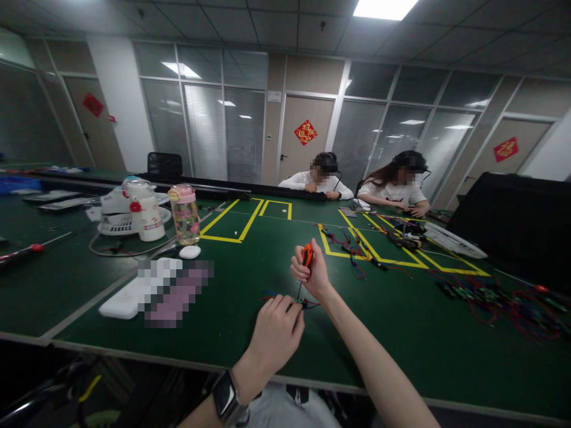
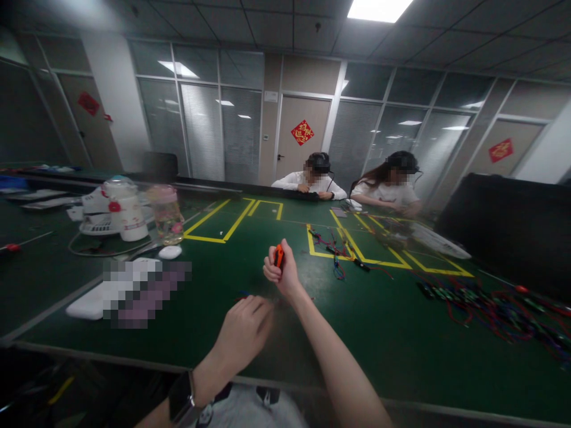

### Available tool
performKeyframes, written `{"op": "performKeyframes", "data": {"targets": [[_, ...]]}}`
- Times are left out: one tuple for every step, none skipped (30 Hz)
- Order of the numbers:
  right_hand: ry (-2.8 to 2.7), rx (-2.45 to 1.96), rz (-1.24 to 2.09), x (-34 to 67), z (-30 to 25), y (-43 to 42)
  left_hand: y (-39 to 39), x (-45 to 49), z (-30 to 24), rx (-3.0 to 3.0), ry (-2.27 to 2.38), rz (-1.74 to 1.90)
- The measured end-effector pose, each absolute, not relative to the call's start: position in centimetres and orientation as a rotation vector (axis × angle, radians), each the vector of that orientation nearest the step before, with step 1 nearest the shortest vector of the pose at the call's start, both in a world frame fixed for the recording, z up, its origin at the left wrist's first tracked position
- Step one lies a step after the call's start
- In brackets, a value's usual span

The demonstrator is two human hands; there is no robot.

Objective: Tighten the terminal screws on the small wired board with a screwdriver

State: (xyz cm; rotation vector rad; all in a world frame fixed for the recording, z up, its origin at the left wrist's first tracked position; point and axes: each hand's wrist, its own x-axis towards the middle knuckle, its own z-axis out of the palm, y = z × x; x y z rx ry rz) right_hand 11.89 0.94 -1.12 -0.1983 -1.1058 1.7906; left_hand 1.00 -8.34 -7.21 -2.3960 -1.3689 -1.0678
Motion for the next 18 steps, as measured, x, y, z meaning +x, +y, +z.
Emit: {"op": "performKeyframes", "data": {"targets": [[-1.106,-0.202,1.791,11.9,-1.1,0.9,-8.3,1.1,-7.2,-2.372,-1.325,-1.091],[-1.105,-0.206,1.791,11.9,-1.1,1.0,-8.3,1.1,-7.1,-2.342,-1.269,-1.131],[-1.105,-0.209,1.789,11.9,-1.1,1.0,-8.3,1.2,-6.9,-2.305,-1.209,-1.186],[-1.104,-0.213,1.787,11.9,-1.1,1.0,-8.3,1.2,-6.8,-2.263,-1.147,-1.247],[-1.105,-0.217,1.783,12.0,-1.1,1.0,-8.4,1.1,-6.6,-2.217,-1.085,-1.309],[-1.107,-0.219,1.780,12.0,-1.1,1.0,-8.4,1.0,-6.4,-2.175,-1.024,-1.363],[-1.109,-0.220,1.777,12.0,-1.1,1.0,-8.5,1.0,-6.3,-2.136,-0.962,-1.408],[-1.111,-0.221,1.775,12.0,-1.1,1.0,-8.5,0.8,-6.1,-2.105,-0.903,-1.442],[-1.111,-0.220,1.777,12.0,-1.1,1.0,-8.5,0.7,-6.0,-2.083,-0.847,-1.465],[-1.111,-0.217,1.780,12.0,-1.2,1.0,-8.5,0.6,-5.9,-2.071,-0.792,-1.478],[-1.109,-0.213,1.784,12.0,-1.2,1.1,-8.4,0.6,-5.9,-2.066,-0.739,-1.485],[-1.107,-0.210,1.787,12.0,-1.2,1.1,-8.4,0.6,-5.9,-2.069,-0.683,-1.490],[-1.104,-0.208,1.789,12.0,-1.2,1.1,-8.3,0.7,-5.9,-2.080,-0.621,-1.500],[-1.103,-0.206,1.789,12.0,-1.2,1.1,-8.2,0.9,-5.8,-2.091,-0.559,-1.526],[-1.102,-0.206,1.789,12.0,-1.2,1.1,-8.2,1.0,-5.7,-2.095,-0.516,-1.580],[-1.101,-0.210,1.788,12.0,-1.2,1.1,-8.2,1.2,-5.4,-2.115,-0.503,-1.653],[-1.101,-0.215,1.789,12.0,-1.1,1.0,-8.3,1.4,-5.0,-2.135,-0.526,-1.757],[-1.101,-0.219,1.788,12.0,-1.1,1.0,-8.4,1.5,-4.5,-2.163,-0.638,-1.898]]}}
